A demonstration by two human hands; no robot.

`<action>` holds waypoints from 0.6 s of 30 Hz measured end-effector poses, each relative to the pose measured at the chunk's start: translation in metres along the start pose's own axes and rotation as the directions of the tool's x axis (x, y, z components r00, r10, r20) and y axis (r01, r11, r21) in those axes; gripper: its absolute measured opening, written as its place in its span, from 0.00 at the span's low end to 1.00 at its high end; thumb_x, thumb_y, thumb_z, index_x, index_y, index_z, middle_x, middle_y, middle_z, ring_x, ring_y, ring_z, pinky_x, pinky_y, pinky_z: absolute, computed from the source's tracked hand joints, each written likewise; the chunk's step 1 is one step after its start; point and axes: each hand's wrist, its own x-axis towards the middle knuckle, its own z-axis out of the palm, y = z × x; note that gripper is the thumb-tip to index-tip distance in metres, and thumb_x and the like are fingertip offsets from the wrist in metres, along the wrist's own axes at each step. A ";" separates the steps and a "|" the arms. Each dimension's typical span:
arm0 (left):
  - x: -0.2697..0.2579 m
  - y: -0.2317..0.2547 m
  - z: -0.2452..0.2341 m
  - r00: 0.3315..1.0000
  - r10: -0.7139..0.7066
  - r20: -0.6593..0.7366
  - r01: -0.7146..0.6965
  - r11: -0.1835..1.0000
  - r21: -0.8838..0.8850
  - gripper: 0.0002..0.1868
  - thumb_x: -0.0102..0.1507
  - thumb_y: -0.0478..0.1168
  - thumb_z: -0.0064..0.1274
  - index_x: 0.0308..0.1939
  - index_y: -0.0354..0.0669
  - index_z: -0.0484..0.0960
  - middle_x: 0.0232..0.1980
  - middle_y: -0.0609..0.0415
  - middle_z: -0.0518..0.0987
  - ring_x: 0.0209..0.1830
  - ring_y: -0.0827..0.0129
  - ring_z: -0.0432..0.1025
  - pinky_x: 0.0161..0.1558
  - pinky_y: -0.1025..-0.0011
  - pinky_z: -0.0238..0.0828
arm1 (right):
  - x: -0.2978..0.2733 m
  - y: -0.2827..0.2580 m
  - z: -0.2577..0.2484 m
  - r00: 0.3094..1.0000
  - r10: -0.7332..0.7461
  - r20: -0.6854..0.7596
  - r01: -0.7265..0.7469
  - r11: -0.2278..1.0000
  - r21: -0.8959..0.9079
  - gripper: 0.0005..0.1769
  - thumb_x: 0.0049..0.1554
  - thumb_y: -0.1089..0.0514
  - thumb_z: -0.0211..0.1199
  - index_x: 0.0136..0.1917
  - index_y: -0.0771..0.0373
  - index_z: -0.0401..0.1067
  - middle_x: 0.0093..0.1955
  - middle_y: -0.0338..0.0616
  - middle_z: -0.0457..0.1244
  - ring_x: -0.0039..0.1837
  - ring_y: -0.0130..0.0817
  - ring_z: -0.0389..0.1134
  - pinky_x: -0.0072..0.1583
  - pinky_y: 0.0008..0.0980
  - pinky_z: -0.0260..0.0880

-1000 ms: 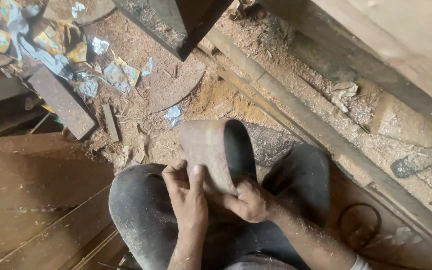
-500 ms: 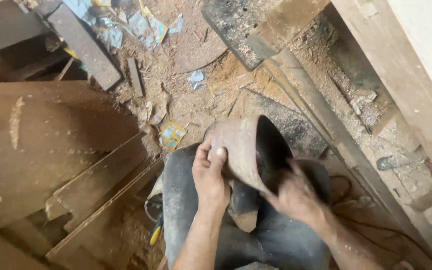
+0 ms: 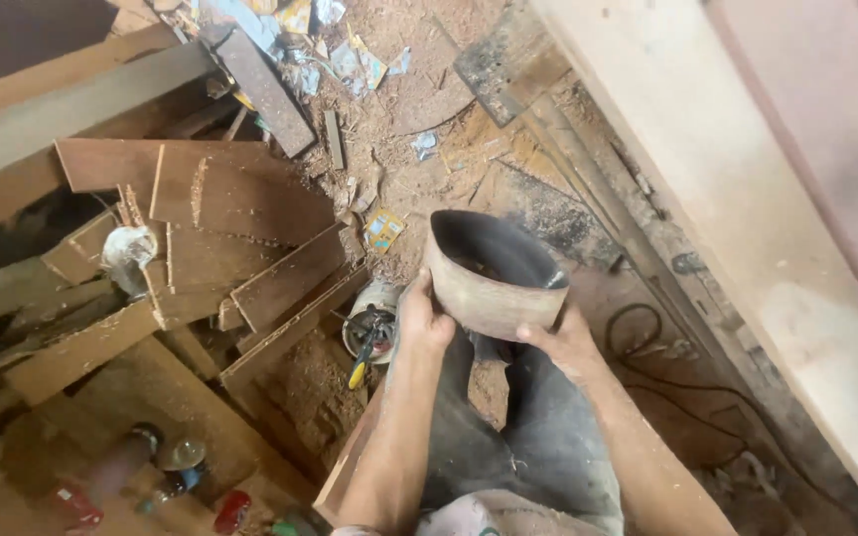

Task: Sanding a wooden door with a belt sander and then removing the sanding belt for inspection.

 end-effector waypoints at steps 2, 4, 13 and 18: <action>0.000 -0.011 -0.005 0.999 -0.046 -0.006 0.046 0.979 0.197 0.19 0.69 0.44 0.54 0.59 0.35 0.79 0.54 0.42 0.79 0.54 0.57 0.76 0.53 0.57 0.79 | -0.033 -0.043 0.022 0.971 0.147 -0.189 -0.176 0.974 -0.145 0.61 0.45 0.53 0.80 0.81 0.68 0.46 0.79 0.63 0.51 0.80 0.51 0.53 0.77 0.52 0.53; -0.048 -0.011 0.020 0.991 -0.121 0.060 0.093 0.933 0.348 0.20 0.70 0.44 0.53 0.62 0.37 0.76 0.56 0.43 0.76 0.54 0.56 0.73 0.55 0.56 0.75 | -0.055 -0.064 0.016 0.944 0.167 -0.283 -0.186 0.981 -0.044 0.52 0.50 0.55 0.76 0.79 0.68 0.52 0.76 0.61 0.56 0.77 0.50 0.57 0.75 0.52 0.57; -0.212 0.000 0.153 0.948 -0.139 0.286 -0.116 0.684 0.720 0.18 0.69 0.38 0.51 0.60 0.36 0.66 0.54 0.44 0.62 0.49 0.52 0.64 0.57 0.48 0.72 | -0.145 -0.147 -0.022 0.884 0.048 -0.465 0.119 0.938 0.324 0.48 0.44 0.62 0.81 0.74 0.63 0.63 0.69 0.54 0.64 0.66 0.49 0.68 0.66 0.52 0.70; -0.227 -0.030 0.218 0.843 -0.211 0.495 -0.374 0.432 0.821 0.19 0.71 0.42 0.49 0.60 0.30 0.71 0.59 0.29 0.70 0.57 0.38 0.72 0.60 0.41 0.71 | -0.149 -0.167 -0.037 0.813 -0.047 -0.580 0.316 0.873 0.372 0.48 0.48 0.64 0.75 0.78 0.60 0.58 0.72 0.52 0.60 0.67 0.52 0.66 0.65 0.54 0.70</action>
